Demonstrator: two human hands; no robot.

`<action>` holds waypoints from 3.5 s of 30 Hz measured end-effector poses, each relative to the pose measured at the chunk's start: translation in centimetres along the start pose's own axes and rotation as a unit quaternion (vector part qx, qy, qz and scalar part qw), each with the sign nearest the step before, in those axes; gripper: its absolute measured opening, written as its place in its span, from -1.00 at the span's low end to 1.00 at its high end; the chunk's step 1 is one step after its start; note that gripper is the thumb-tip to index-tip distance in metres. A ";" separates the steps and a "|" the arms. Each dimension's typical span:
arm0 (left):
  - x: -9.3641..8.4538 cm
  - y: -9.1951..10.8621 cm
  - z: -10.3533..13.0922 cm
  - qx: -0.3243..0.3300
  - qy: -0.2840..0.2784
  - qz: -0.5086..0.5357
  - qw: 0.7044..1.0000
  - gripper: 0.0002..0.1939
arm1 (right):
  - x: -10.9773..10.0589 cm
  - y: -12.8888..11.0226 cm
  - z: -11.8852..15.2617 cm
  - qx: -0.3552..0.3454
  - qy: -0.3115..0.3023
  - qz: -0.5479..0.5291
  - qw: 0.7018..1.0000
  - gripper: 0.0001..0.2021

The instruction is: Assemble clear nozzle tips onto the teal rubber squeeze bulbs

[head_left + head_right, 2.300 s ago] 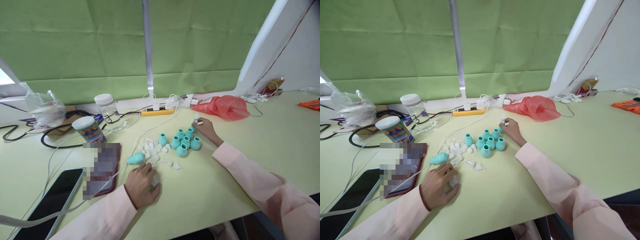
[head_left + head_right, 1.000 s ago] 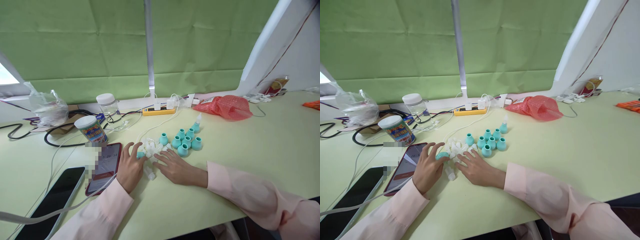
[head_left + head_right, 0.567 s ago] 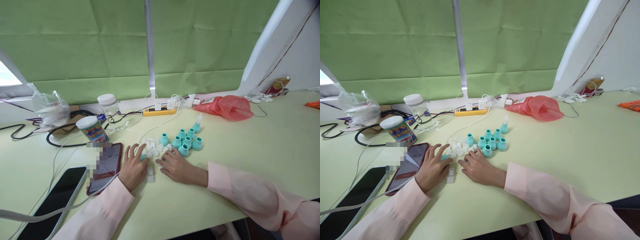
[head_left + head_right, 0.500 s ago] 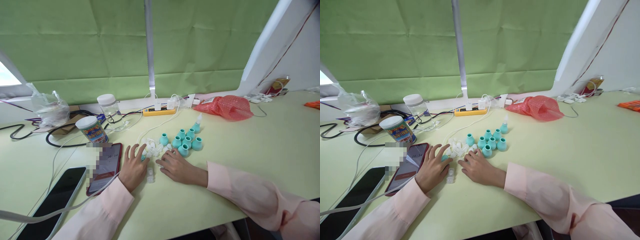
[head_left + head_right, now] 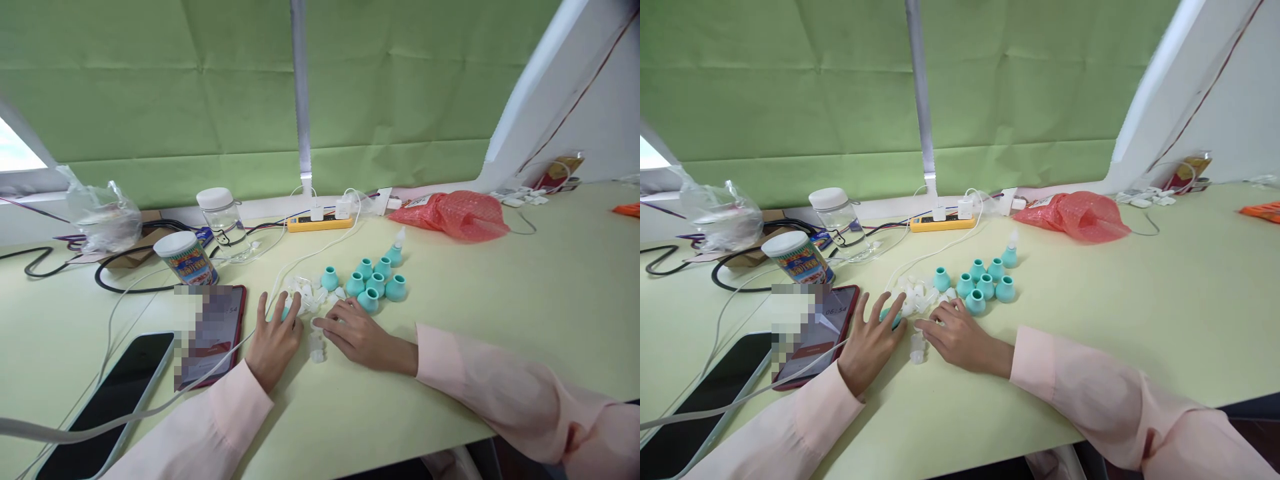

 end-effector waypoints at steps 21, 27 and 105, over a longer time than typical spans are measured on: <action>-1.2 -2.2 0.7 -0.056 0.091 0.328 0.939 -0.89 | -1.1 1.1 0.4 0.047 0.085 -0.140 0.985 -0.85; -1.6 -1.9 1.0 -0.041 0.121 0.402 0.907 -0.88 | -1.3 0.9 0.6 0.039 0.097 -0.181 0.978 -0.86; 4.1 -2.1 1.2 -0.187 -0.038 0.834 0.517 -0.73 | -5.4 -1.7 1.4 -0.044 0.170 -0.083 0.981 -0.76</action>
Point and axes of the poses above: each hand's wrist, its own z-axis away from the middle knuckle, its own x-axis out of the palm, y = z × x, the point moved 10 cm from there along -z, towards the middle knuckle, and after that the axes turned 7 degrees about -y, right-handed, at the moved point
